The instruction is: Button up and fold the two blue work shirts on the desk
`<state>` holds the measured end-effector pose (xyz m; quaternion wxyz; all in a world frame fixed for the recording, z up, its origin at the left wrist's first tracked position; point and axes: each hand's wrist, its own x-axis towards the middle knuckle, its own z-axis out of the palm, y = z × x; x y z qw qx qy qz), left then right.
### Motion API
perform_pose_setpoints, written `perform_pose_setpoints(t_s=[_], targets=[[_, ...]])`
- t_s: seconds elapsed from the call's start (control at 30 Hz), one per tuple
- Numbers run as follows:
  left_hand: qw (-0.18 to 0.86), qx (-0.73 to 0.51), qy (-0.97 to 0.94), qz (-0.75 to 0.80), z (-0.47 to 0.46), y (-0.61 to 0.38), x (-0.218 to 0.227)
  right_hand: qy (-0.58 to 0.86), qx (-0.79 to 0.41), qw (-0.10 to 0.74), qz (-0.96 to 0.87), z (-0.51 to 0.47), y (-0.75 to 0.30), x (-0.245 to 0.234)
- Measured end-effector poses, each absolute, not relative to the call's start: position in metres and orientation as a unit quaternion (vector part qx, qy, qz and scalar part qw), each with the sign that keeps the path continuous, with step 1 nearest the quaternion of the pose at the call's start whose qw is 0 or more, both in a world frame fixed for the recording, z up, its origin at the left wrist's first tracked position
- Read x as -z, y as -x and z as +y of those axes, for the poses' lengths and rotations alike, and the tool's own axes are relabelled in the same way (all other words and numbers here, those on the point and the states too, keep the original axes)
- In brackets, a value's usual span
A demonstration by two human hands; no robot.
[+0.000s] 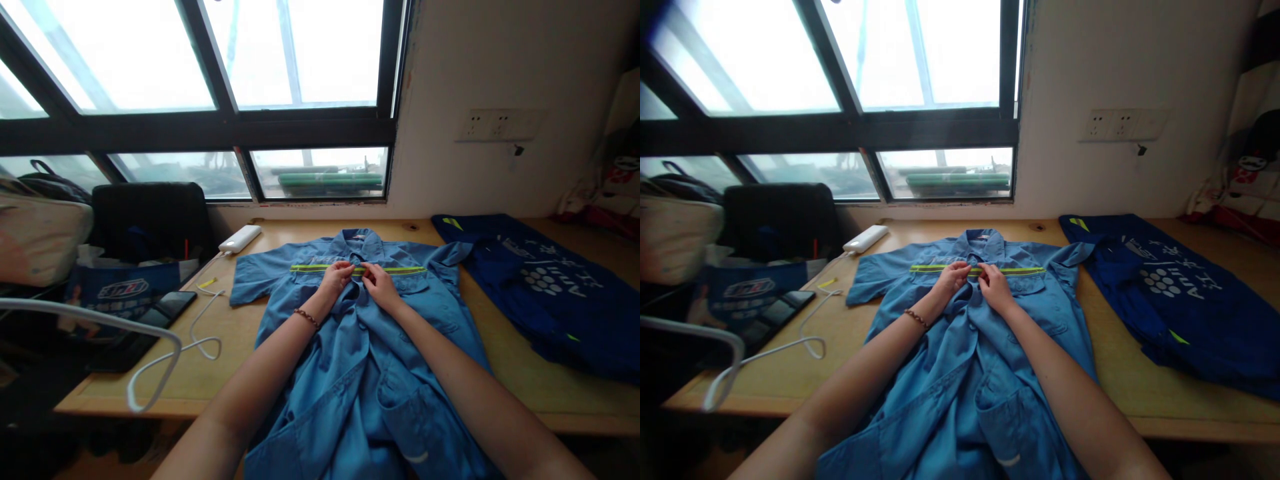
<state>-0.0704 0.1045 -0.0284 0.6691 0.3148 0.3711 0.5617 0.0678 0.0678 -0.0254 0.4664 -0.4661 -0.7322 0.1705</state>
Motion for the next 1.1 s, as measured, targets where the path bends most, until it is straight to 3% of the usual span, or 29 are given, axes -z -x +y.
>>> perform_pose_setpoints(t_s=[0.23,0.4,0.6,0.83,0.93,1.1], targets=[[0.66,-0.564,-0.359,0.343,0.106,0.07,0.028,0.536,-0.139,0.494,-0.671,0.06,-0.063,0.017],[0.618,-0.519,-0.492,0.327,0.114,0.073,0.031,0.616,-0.09,0.344,-0.703,0.049,-0.054,0.014],[0.48,-0.497,-0.65,0.318,0.127,0.08,0.035,0.655,-0.045,0.213,-0.724,0.036,-0.048,0.009],[0.437,-0.472,-0.694,0.324,0.144,0.078,0.033,0.653,0.104,0.255,-0.706,0.021,-0.046,-0.007],[0.435,-0.447,-0.712,0.323,0.153,0.075,0.033,0.655,0.087,0.246,-0.71,0.029,-0.053,-0.006],[0.445,-0.445,-0.7,0.337,0.168,0.071,0.031,0.71,-0.052,0.224,-0.666,0.067,-0.071,0.009]])
